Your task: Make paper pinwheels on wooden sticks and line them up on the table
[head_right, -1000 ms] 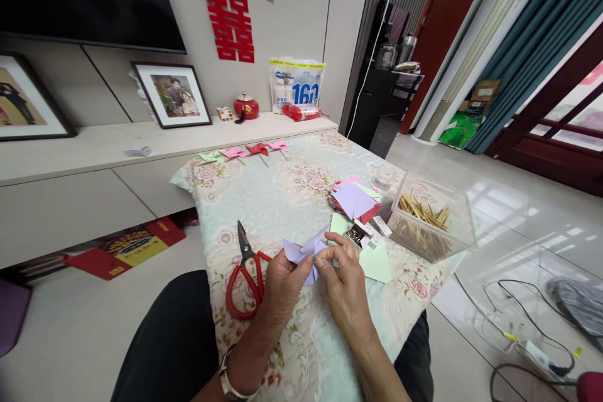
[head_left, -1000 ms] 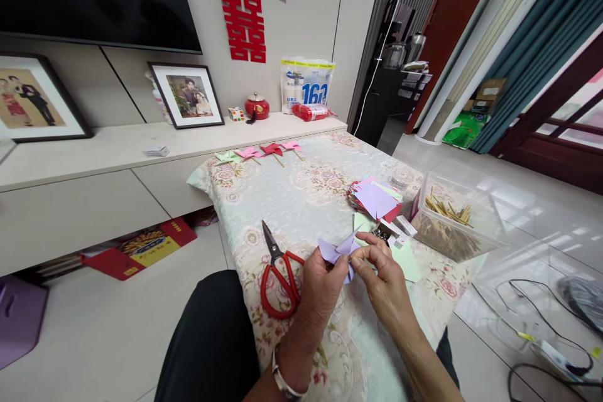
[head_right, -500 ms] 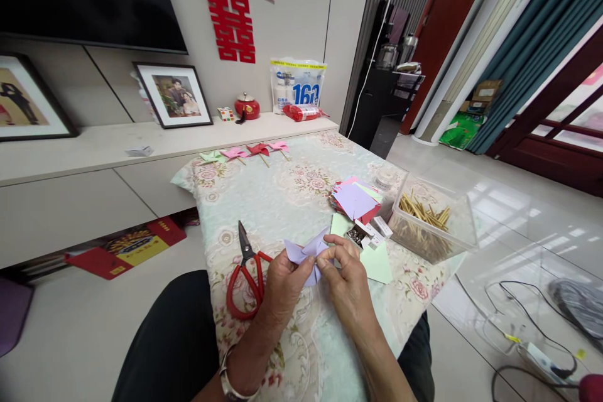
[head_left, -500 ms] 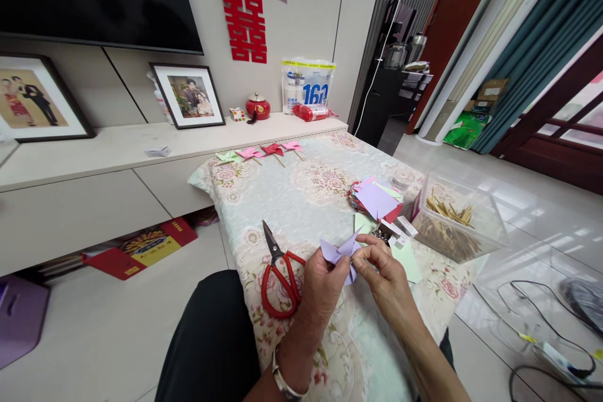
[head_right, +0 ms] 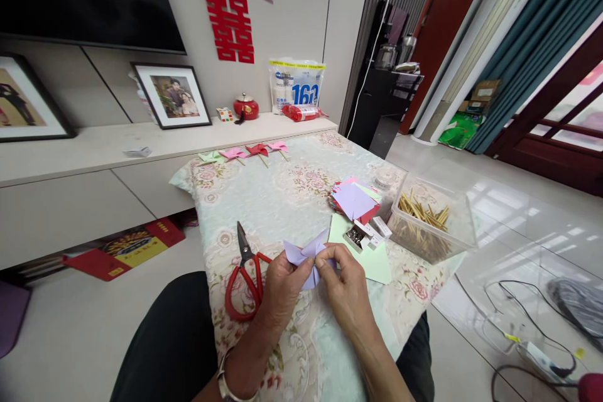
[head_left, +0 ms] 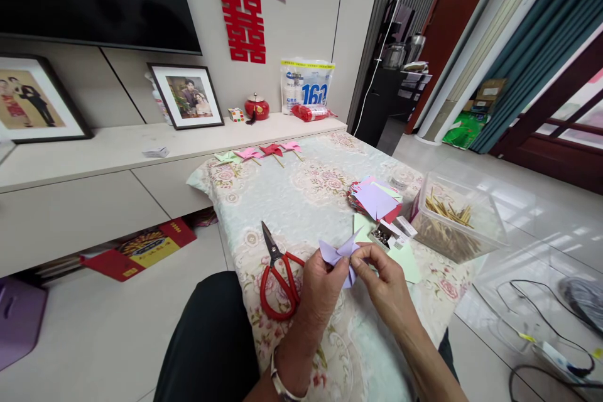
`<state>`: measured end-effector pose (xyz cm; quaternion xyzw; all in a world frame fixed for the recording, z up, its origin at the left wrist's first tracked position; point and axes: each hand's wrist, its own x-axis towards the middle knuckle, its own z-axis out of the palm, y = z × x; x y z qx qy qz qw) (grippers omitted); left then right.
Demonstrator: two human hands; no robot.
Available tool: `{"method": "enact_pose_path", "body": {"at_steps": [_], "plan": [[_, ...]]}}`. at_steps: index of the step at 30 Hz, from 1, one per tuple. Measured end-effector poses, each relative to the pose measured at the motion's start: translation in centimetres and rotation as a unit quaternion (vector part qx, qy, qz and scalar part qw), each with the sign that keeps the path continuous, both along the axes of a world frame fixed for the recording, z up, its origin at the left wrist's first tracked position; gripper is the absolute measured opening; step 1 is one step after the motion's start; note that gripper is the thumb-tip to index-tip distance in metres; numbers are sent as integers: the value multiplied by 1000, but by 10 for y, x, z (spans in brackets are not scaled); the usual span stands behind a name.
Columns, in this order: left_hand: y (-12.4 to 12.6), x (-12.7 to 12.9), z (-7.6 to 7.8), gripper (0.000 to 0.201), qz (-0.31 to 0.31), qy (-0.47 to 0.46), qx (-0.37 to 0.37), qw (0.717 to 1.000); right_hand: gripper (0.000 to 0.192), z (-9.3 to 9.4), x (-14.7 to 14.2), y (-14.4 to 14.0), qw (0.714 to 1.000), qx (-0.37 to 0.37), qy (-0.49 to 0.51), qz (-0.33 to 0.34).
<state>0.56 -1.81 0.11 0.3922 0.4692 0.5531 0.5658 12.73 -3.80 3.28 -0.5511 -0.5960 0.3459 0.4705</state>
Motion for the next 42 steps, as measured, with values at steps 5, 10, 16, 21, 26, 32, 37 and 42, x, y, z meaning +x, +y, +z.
{"method": "enact_pose_path", "body": {"at_steps": [5,10,16,21,26,32,37,42], "plan": [[0,2,1,19,11,-8,-3,1000,19,-4,-7,-2,997,51,-30,-40],[1,3,-3,19,14,9,0,1000,18,-5,-11,-3,992,90,-55,-62],[1,3,-7,21,15,7,10,1000,12,-8,-8,-4,993,76,-40,-77],[1,2,-7,19,10,10,-3,1000,53,-10,-6,-3,994,49,-11,-97],[2,3,-9,15,14,16,8,1000,67,-11,-5,-1,995,19,53,-81],[1,4,-9,16,16,-23,13,1000,61,-15,-5,0,994,18,64,-91],[1,4,-13,14,11,-16,17,1000,53,-16,-5,-1,994,20,62,-93],[1,3,-14,12,2,-14,10,1000,47,-16,-5,-1,991,11,75,-106]]}}
